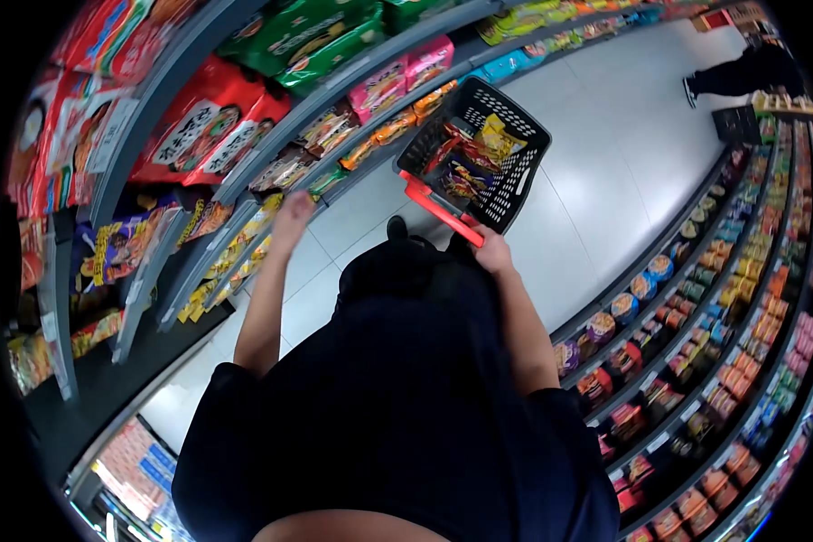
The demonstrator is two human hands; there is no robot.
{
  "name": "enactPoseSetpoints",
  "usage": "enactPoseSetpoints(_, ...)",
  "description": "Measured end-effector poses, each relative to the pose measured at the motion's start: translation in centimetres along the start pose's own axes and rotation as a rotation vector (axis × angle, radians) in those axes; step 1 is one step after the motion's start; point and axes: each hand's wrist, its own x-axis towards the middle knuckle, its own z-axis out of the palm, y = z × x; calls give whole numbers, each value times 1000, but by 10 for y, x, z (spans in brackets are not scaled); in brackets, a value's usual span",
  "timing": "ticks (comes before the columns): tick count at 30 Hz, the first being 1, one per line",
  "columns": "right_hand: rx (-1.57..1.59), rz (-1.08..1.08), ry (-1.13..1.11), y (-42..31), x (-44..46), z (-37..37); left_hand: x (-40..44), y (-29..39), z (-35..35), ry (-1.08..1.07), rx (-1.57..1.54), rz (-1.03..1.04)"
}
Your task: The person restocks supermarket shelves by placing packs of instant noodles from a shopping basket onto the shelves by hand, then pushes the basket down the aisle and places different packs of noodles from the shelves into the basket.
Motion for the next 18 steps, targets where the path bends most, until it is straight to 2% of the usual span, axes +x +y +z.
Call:
enactPoseSetpoints(1, -7, -26, 32, 12, -2, -6, -3, 14, 22, -171, -19, -23)
enactPoseSetpoints(3, 3, -57, 86, 36, -4, -19, -10, 42, 66, -367, -94, 110)
enactPoseSetpoints(5, 40, -70, 127, 59, -3, -33, -11, 85, 107, -492, -89, 208)
enactPoseSetpoints(10, 167, -102, 308, 120, -4, -65, -1, 180, 202, -696, 193, 536)
enactPoseSetpoints(13, 234, -55, 381, 151, -2, -88, 6, 171, 265, -871, 166, 654)
enactPoseSetpoints(15, 254, -16, 390, 177, 4, -104, 0, 170, 292, -1096, -376, -10)
enactPoseSetpoints(17, 319, -35, 388, 201, 14, -121, -4, 194, 298, -1191, -649, -350)
enactPoseSetpoints(18, 323, -66, 414, 212, 20, -130, -4, 188, 310, -1199, -615, -169)
